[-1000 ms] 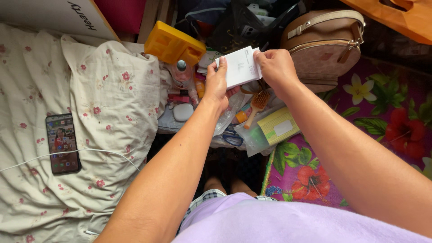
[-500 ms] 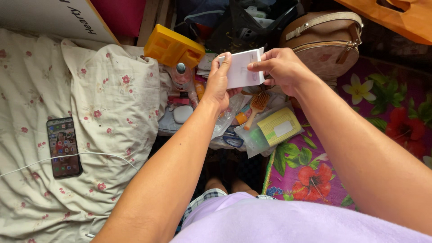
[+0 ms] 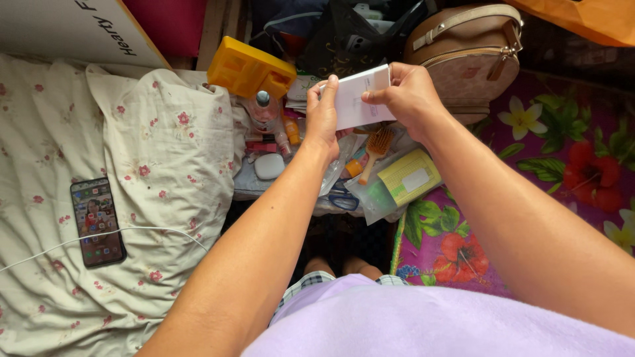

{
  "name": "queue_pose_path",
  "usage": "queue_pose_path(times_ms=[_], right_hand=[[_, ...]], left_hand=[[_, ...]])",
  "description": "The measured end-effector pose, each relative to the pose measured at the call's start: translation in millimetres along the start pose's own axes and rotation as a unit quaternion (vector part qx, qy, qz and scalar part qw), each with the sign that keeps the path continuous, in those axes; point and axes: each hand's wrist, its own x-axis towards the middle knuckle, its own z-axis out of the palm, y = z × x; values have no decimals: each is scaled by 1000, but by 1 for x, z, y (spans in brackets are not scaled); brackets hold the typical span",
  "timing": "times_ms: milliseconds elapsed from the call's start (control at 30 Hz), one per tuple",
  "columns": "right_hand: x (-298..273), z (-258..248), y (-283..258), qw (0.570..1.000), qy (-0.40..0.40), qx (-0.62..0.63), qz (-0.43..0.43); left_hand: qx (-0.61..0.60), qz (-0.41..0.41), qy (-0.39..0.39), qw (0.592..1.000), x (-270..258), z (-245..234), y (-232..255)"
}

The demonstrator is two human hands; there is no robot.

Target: The person unpacks a small white box, removes a phone case, and places it into a handbag. They then sort through various personal items on a bed, including cotton rolls, a hairbrush, scissors, and small cosmetic containers, moving them around and placing some into the bag.

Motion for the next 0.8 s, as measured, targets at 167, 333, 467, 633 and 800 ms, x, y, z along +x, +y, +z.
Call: queue_pose_path(times_ms=[167,333,467,633,800], right_hand=[[-10,-7,0,996,-30,77,36],[-23,-5,1,964,-66,249,67],[-26,0,-2,992,-81,90,40],[-29,6,-4,996,-62,-48,39],[-20,5,-12,990,-82,-87,69]], left_hand=[[-23,-15,20,999,-4,-11,3],[-62,-35,32,997,-7,-21,12],[-40,-48,41,997,-7,-24,13],[-43,-79,52,995,-10,-25,10],[-54,-108,31,992,-26,-16,24]])
